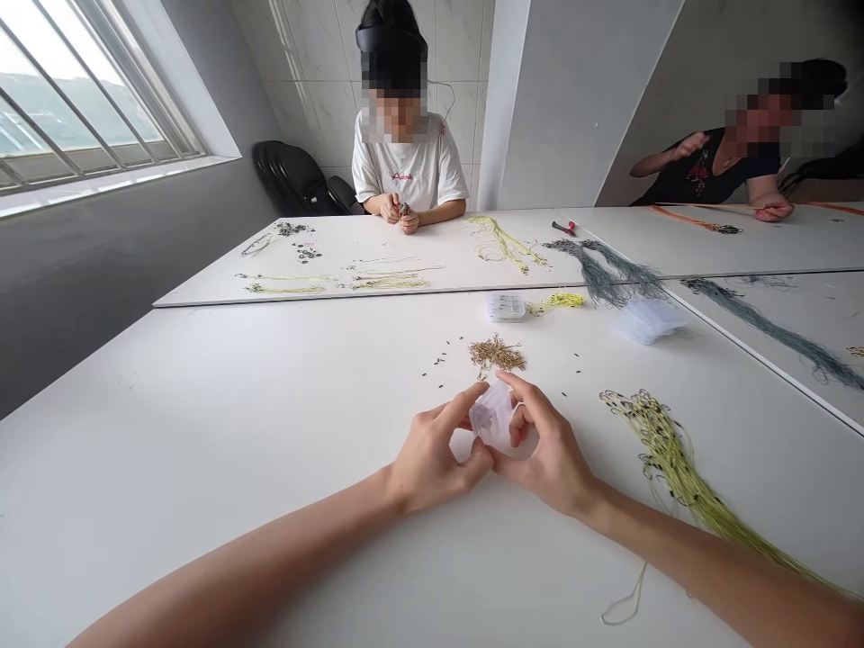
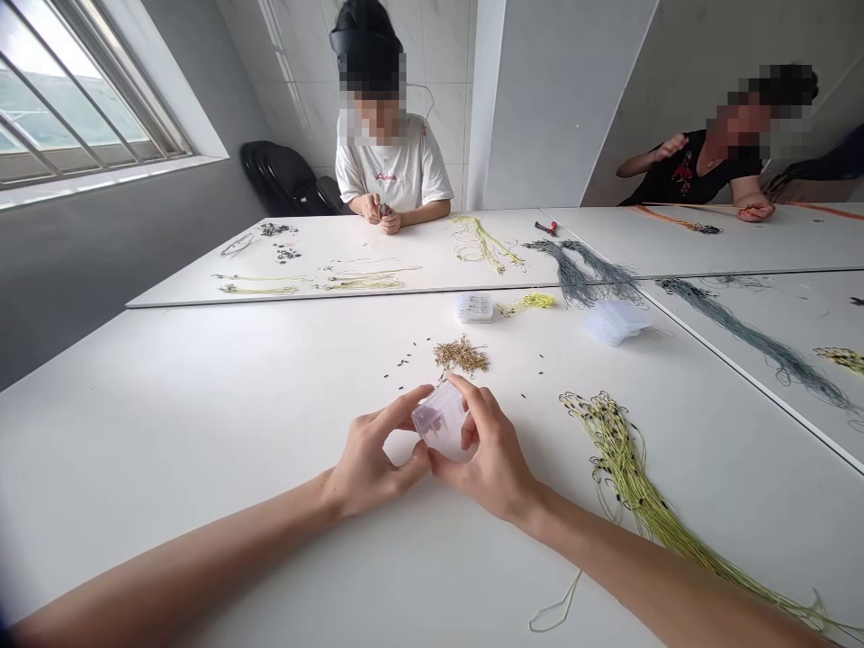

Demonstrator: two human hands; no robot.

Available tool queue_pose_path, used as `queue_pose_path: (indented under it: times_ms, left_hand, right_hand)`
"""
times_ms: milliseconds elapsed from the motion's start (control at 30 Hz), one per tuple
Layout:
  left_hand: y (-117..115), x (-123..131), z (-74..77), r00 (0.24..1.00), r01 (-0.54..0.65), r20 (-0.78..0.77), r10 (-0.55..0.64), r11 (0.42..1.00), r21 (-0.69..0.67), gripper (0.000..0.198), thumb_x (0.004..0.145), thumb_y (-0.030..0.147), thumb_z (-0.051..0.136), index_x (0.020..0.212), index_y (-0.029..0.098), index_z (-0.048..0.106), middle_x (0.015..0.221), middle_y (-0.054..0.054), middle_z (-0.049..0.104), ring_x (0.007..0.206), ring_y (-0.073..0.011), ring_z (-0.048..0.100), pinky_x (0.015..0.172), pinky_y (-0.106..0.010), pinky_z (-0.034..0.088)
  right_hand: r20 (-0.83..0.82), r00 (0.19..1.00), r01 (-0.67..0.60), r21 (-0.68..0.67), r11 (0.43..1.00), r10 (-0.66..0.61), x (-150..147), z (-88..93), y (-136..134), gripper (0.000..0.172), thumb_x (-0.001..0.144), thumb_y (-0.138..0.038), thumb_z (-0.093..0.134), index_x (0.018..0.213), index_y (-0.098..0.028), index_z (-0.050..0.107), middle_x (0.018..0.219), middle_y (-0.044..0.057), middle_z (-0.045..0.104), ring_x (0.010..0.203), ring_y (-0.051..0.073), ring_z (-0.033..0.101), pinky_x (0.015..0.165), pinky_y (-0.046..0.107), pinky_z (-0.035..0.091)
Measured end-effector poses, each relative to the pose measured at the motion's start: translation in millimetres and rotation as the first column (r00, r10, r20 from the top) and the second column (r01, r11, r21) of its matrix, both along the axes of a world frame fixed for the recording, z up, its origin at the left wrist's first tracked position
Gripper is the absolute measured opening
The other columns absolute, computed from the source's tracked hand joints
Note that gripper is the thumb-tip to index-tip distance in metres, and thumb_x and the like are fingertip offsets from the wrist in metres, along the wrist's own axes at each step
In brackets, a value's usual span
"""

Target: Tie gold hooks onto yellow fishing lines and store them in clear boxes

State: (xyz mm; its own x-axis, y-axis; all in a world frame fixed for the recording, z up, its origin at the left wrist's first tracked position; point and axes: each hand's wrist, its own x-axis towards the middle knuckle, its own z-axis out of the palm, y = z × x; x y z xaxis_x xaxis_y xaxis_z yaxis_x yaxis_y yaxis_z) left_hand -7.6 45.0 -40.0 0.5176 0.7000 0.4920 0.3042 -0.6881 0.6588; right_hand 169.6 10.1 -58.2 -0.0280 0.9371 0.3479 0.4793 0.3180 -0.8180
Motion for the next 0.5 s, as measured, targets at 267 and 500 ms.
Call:
queue_pose_path:
  times_ms: [267, 500]
  left_hand:
    - [5, 0, -3.7, 0.998, -0.063, 0.025, 0.065, 0.996, -0.061, 0.061, 0.074, 0.009, 0.051, 0.128, 0.035, 0.048, 0.096, 0.001, 0.068, 0.085, -0.0178, 0.068, 0.077, -0.038, 0.060]
    - [27, -7, 3.3, 0.932, -0.186, 0.234, 0.277, 0.919, -0.347, 0.032, 0.086, 0.020, 0.051, 0.117, 0.026, 0.052, 0.084, -0.001, 0.067, 0.078, -0.0179, 0.065, 0.076, -0.037, 0.055]
  right_hand:
    - [-0.077, 0.994, -0.081, -0.038, 0.996, 0.078, 4, 0.9, 0, 0.084, 0.070, -0.020, 0.070, 0.144, -0.029, 0.032, 0.086, 0.002, 0.056, 0.079, 0.022, 0.057, 0.082, 0.044, 0.052]
    - [-0.318, 0.900, -0.340, -0.083, 0.937, 0.299, 10, 10.1, 2, 0.077, 0.079, -0.020, 0.057, 0.148, -0.029, 0.024, 0.134, 0.010, 0.049, 0.113, 0.026, 0.055, 0.100, 0.048, 0.044]
